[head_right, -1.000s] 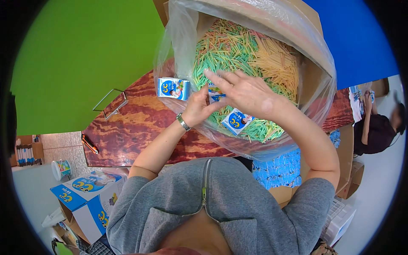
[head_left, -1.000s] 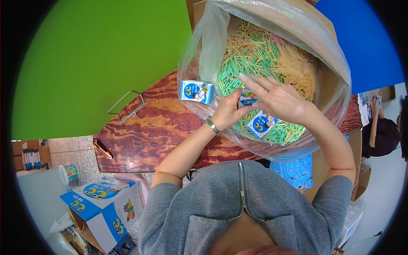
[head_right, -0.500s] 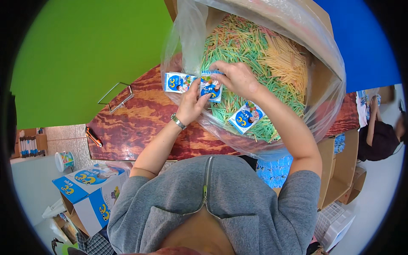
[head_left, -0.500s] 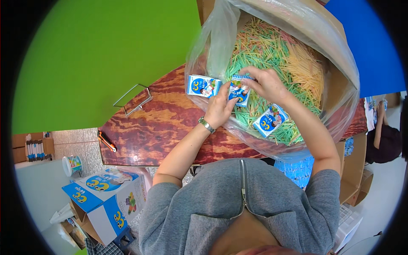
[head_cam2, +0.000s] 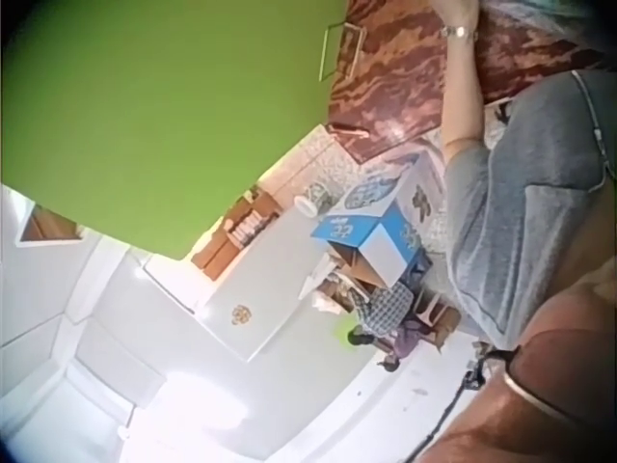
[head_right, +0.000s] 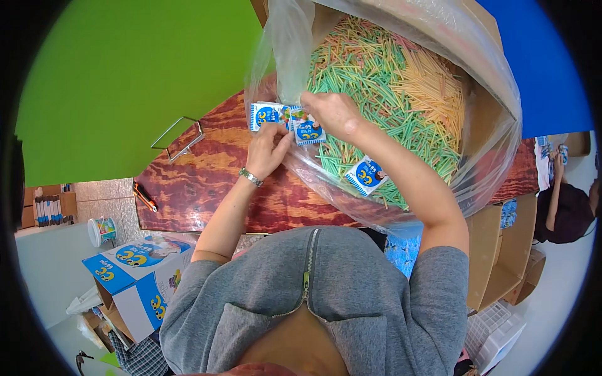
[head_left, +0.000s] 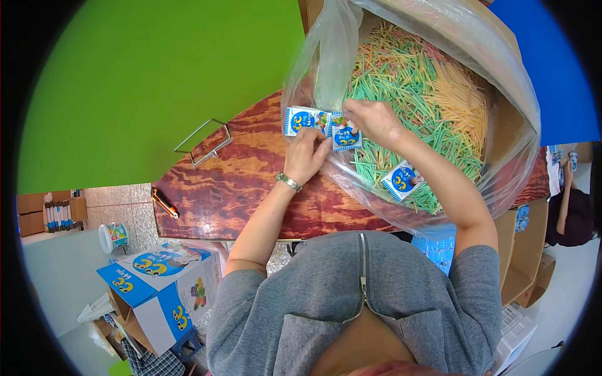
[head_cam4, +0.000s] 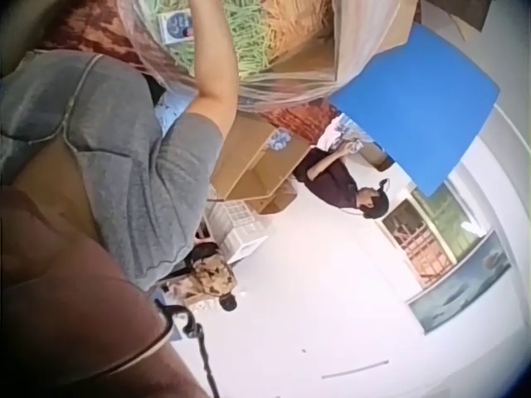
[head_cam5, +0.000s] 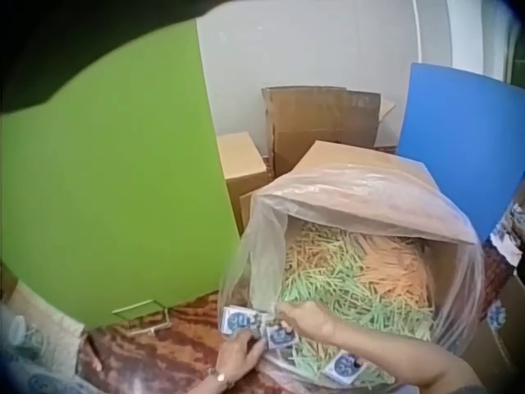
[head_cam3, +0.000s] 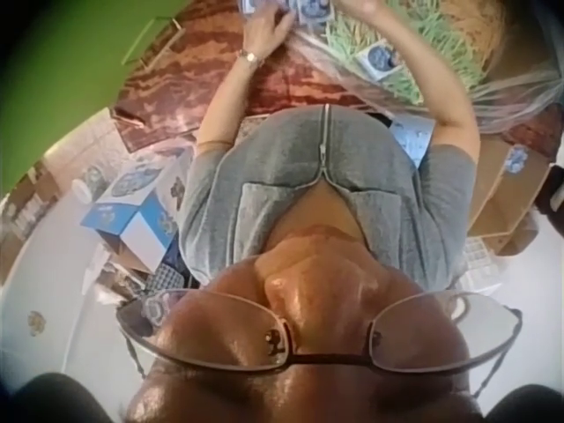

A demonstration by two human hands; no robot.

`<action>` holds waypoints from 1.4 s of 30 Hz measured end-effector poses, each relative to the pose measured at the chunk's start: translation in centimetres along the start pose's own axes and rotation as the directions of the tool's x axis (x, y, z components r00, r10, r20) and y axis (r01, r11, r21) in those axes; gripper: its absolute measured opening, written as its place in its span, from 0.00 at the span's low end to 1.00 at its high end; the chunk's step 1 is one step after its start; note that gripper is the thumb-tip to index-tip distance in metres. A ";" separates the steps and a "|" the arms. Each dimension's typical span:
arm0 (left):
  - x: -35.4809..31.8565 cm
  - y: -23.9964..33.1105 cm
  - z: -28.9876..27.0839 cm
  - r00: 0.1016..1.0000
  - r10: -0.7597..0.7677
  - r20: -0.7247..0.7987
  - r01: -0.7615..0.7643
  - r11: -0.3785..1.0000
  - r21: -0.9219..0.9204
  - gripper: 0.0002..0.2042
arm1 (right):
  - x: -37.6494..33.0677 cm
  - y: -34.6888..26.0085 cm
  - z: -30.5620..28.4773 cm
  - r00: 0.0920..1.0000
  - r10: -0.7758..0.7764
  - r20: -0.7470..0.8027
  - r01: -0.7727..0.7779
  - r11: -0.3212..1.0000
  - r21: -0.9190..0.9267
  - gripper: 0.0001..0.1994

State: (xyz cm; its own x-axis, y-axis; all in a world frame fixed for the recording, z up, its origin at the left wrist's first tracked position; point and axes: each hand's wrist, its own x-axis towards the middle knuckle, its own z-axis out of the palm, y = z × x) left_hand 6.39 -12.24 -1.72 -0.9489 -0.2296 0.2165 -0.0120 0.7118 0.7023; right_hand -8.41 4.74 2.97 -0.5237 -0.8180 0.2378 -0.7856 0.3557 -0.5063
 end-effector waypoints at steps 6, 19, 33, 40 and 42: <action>3.6 0.6 -2.1 0.934 0.327 0.142 -0.347 0.744 0.571 0.28 | -0.9 -0.3 -1.1 0.995 0.064 0.077 -0.065 0.998 0.022 0.06; 4.5 -2.0 -2.8 0.848 0.458 0.267 -0.521 0.625 0.582 0.32 | -2.7 -0.2 -1.0 1.000 0.018 0.026 -0.017 0.998 -0.057 0.04; 5.5 5.4 -5.1 0.781 0.615 -0.104 -0.541 0.751 0.380 0.32 | -4.2 -0.6 -0.1 0.969 -0.237 0.073 0.246 0.950 -0.194 0.06; 12.7 1.8 -1.7 0.821 0.569 0.046 -0.386 0.494 0.779 0.27 | -4.0 -1.2 -0.7 0.968 -0.213 0.135 0.235 0.956 -0.174 0.07; 13.0 0.6 -1.0 0.837 0.545 0.057 -0.384 0.509 0.770 0.27 | -4.0 -1.3 -0.9 0.967 -0.211 0.141 0.235 0.955 -0.182 0.07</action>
State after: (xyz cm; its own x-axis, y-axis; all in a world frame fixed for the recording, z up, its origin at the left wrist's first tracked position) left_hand -5.63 -15.46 2.21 -0.8183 0.2333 0.5253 0.1151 0.9619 -0.2479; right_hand -5.58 7.96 3.38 -0.2945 -0.9299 0.2203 -0.9330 0.2299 -0.2767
